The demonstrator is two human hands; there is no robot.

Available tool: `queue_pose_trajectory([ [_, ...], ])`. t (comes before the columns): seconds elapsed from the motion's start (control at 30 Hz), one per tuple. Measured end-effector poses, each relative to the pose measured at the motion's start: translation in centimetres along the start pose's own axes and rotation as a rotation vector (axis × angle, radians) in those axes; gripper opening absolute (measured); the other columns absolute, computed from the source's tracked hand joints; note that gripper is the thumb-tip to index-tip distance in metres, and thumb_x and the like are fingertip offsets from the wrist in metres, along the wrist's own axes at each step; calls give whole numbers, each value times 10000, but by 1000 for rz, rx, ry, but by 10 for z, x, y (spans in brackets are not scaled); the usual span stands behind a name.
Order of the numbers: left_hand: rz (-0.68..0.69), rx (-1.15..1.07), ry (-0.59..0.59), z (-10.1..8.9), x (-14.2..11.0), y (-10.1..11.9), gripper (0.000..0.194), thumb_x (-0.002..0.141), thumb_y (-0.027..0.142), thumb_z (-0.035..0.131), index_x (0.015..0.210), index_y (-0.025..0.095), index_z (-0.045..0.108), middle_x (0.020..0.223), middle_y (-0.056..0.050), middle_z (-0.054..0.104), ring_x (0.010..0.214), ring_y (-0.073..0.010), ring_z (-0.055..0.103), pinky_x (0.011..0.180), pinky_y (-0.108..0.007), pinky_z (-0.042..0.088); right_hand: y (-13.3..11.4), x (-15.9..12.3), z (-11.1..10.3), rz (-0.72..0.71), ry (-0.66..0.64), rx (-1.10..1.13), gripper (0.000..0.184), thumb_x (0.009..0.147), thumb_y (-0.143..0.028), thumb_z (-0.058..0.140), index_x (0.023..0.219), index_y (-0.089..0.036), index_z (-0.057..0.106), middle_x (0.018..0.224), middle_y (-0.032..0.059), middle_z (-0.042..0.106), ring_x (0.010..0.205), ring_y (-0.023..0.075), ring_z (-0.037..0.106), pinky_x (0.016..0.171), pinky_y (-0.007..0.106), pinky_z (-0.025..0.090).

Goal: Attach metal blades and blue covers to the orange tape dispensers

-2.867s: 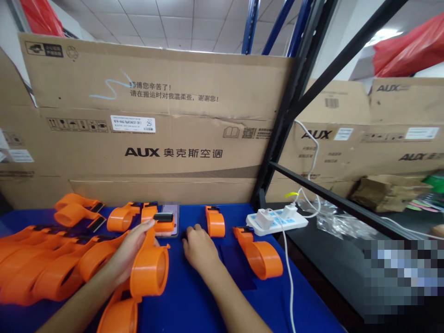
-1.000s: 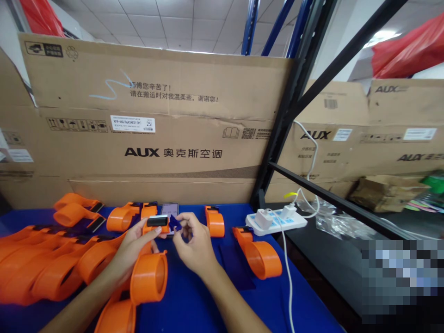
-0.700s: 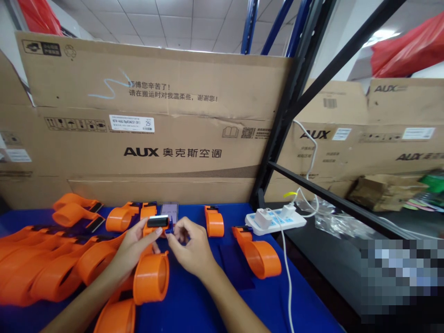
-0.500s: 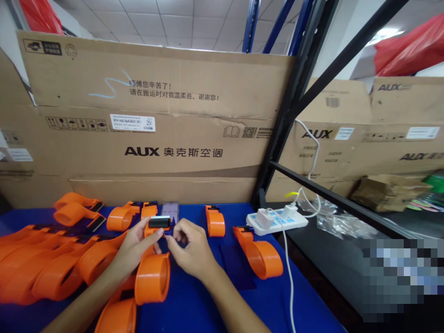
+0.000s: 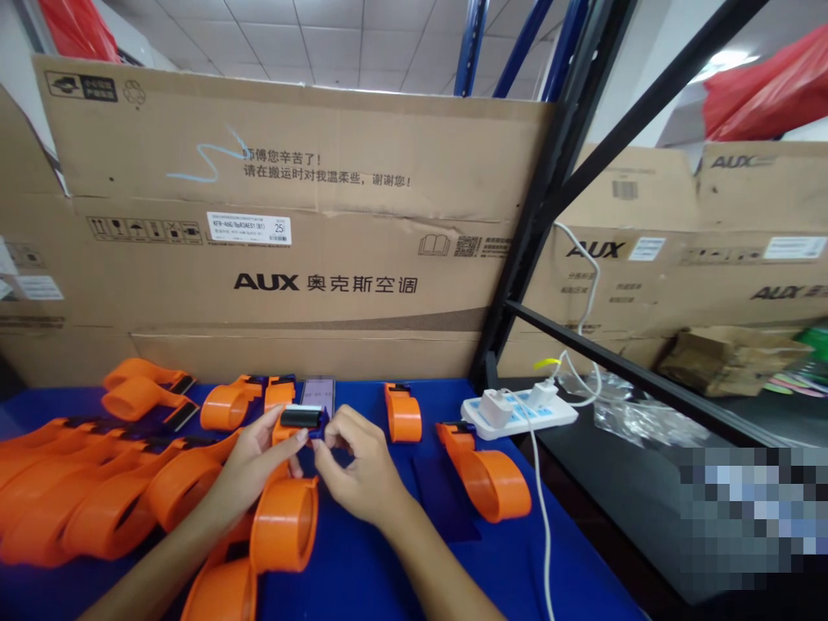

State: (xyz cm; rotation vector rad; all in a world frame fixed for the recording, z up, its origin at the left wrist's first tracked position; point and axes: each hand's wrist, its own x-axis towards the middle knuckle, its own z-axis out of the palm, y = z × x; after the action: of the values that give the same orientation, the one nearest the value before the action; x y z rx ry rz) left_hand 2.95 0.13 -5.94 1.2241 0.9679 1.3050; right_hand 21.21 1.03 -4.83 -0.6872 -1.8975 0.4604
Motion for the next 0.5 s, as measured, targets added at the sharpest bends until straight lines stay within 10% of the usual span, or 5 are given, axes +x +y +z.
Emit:
queue_pose_trajectory([
  [0.5, 14, 34, 27, -3, 1, -5, 429, 820, 425, 786, 1139, 189, 622, 792, 0, 678, 526, -132, 636, 564, -266, 532, 3, 2, -3, -19, -53, -8, 173, 947, -206, 591, 794, -234, 515, 814, 26, 547, 749, 190, 514, 664, 313, 424],
])
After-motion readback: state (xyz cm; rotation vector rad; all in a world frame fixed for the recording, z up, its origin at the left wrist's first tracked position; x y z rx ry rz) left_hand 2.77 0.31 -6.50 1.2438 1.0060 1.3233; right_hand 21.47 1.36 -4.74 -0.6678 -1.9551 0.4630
